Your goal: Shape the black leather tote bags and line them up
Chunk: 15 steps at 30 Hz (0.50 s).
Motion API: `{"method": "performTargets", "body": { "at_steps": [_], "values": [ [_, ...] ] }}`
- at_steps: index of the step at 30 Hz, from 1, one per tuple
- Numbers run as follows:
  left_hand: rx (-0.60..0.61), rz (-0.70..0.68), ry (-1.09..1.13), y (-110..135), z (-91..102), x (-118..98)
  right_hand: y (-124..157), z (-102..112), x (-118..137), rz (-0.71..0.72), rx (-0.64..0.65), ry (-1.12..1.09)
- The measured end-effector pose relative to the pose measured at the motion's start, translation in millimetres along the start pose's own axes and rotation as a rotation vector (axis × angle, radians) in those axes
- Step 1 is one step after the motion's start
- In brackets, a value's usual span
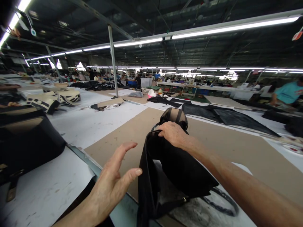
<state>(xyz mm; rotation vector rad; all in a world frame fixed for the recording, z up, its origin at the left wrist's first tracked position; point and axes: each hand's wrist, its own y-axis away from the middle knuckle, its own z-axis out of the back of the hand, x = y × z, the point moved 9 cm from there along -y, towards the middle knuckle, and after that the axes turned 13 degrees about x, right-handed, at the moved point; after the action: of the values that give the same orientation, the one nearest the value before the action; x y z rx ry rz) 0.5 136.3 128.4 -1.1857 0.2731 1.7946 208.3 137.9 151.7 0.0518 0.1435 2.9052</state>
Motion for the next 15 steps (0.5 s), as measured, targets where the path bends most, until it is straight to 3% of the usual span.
{"method": "performTargets", "body": {
  "at_steps": [5,10,12,15],
  "values": [
    [-0.019,0.052,-0.029,29,4.5,6,29,15,-42,-0.182,0.036,0.004],
    [-0.176,0.161,-0.061,16,15.7,38,67,-24,-46,-0.241,0.175,-0.27],
    [-0.068,0.174,0.029,3,9.5,57,79,-39,-44,-0.27,0.192,-0.332],
    [0.165,0.148,0.194,-13,-5.0,77,91,-45,-42,-0.292,0.159,-0.276]
  ]
}}
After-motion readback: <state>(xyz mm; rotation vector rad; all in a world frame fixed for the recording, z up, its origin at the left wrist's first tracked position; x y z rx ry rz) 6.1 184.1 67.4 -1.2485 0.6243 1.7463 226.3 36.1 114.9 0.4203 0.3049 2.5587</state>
